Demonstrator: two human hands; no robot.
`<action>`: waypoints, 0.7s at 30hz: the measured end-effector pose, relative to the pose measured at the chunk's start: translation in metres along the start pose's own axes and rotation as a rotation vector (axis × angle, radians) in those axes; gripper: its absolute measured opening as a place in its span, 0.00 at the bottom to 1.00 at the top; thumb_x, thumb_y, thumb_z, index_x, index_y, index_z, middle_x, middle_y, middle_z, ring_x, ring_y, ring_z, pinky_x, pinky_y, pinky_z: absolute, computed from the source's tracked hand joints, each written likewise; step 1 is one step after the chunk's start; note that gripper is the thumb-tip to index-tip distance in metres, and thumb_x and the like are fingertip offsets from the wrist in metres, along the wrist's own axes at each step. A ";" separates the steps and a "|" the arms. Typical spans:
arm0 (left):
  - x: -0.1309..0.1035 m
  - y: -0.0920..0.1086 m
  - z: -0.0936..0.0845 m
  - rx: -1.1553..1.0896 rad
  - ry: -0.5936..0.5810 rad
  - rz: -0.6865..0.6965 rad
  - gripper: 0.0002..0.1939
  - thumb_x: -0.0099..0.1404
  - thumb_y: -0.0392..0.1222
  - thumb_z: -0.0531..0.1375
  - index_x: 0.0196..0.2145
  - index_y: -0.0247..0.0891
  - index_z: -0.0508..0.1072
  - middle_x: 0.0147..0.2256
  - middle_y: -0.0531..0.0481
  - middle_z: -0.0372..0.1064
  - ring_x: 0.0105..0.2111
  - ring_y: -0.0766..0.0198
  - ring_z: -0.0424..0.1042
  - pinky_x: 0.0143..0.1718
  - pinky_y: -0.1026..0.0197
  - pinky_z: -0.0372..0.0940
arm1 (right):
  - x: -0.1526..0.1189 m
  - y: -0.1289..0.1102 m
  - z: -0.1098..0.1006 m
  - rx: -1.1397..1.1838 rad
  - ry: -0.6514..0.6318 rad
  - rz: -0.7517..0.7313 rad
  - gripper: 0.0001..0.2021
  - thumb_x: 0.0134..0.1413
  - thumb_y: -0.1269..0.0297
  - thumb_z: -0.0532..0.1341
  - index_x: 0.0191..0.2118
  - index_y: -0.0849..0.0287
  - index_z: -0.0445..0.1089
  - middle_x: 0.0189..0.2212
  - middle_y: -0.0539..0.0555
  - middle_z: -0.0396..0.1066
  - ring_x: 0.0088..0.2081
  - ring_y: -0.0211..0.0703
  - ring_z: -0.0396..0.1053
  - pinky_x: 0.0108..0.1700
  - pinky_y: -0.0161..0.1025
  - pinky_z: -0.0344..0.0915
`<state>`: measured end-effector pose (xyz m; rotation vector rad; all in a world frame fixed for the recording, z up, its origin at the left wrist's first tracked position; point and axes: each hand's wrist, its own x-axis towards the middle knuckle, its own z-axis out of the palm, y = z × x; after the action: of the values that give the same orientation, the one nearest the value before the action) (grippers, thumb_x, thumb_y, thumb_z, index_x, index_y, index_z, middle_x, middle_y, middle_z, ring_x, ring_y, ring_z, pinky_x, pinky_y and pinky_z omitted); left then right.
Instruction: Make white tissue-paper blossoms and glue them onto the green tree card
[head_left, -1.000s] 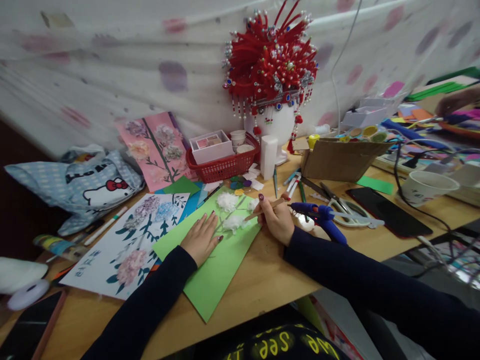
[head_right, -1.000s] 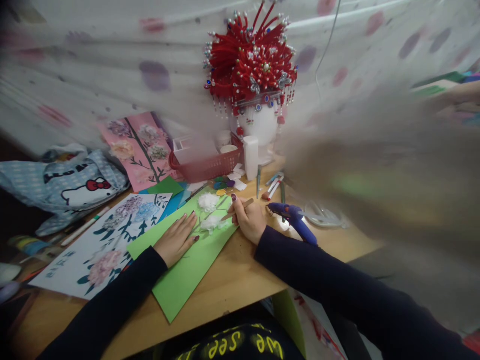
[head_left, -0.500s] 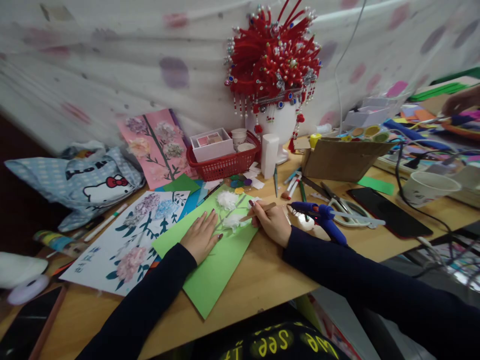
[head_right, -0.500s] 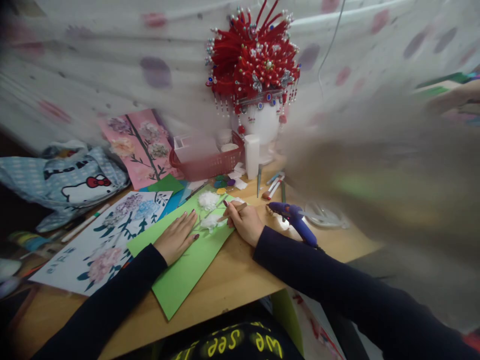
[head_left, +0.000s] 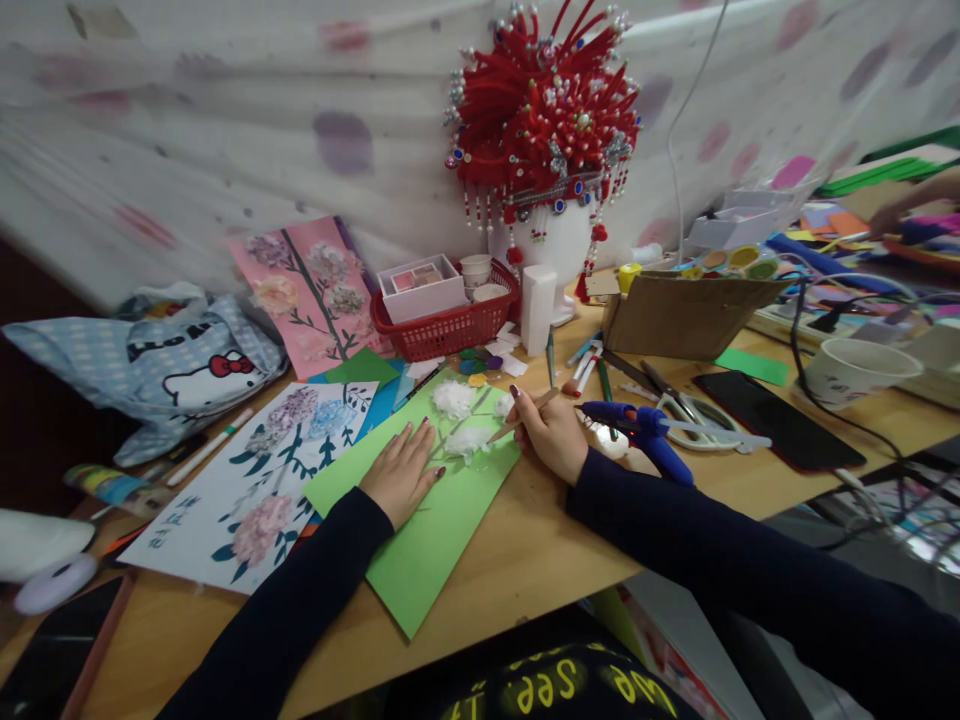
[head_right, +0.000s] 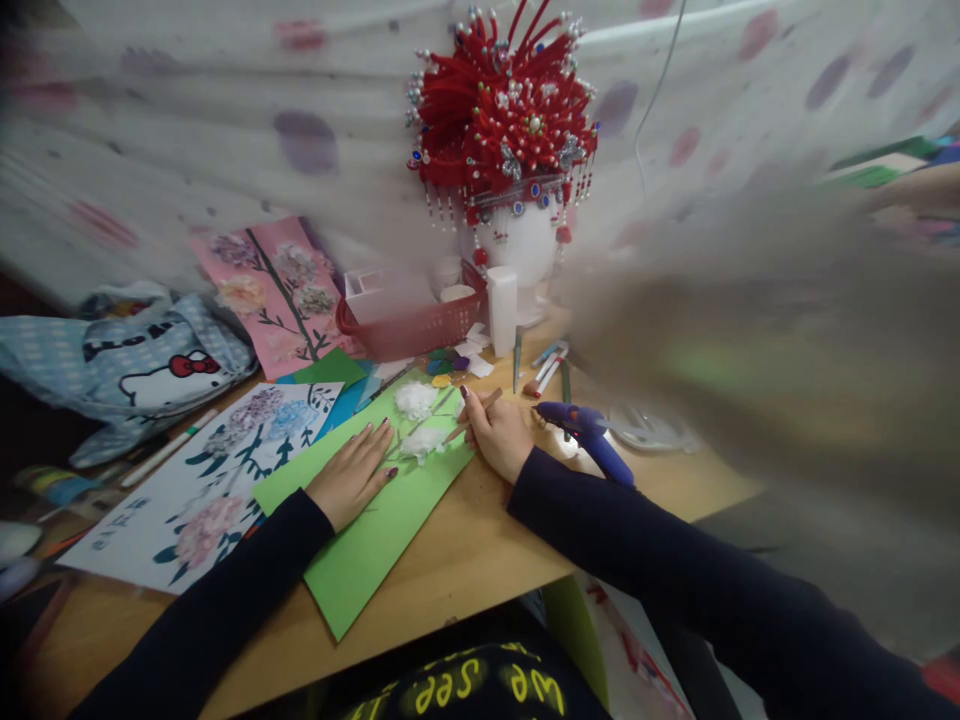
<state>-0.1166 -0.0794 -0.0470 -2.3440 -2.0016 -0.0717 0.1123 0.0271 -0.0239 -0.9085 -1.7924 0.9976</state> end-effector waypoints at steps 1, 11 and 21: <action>0.000 0.000 0.000 0.001 -0.002 -0.001 0.31 0.69 0.53 0.39 0.64 0.34 0.49 0.64 0.42 0.45 0.64 0.51 0.44 0.61 0.48 0.49 | -0.001 0.000 0.000 -0.010 -0.006 -0.013 0.26 0.59 0.43 0.47 0.24 0.58 0.65 0.12 0.48 0.63 0.14 0.35 0.63 0.18 0.31 0.60; 0.001 0.004 -0.002 0.020 -0.012 -0.030 0.31 0.69 0.52 0.40 0.63 0.30 0.51 0.64 0.40 0.47 0.64 0.51 0.44 0.61 0.48 0.50 | -0.004 -0.005 -0.002 -0.125 -0.026 -0.135 0.26 0.60 0.44 0.45 0.24 0.58 0.66 0.13 0.48 0.65 0.16 0.35 0.64 0.22 0.32 0.61; 0.003 0.011 -0.030 -0.118 -0.079 -0.005 0.26 0.66 0.47 0.49 0.59 0.33 0.59 0.62 0.41 0.52 0.62 0.53 0.51 0.61 0.49 0.51 | -0.008 -0.013 -0.013 0.238 0.201 -0.128 0.24 0.60 0.48 0.51 0.21 0.59 0.66 0.10 0.47 0.60 0.12 0.35 0.59 0.17 0.34 0.56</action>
<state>-0.1057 -0.0807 -0.0173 -2.4497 -2.0937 -0.1017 0.1243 0.0182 -0.0109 -0.7103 -1.5074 0.9767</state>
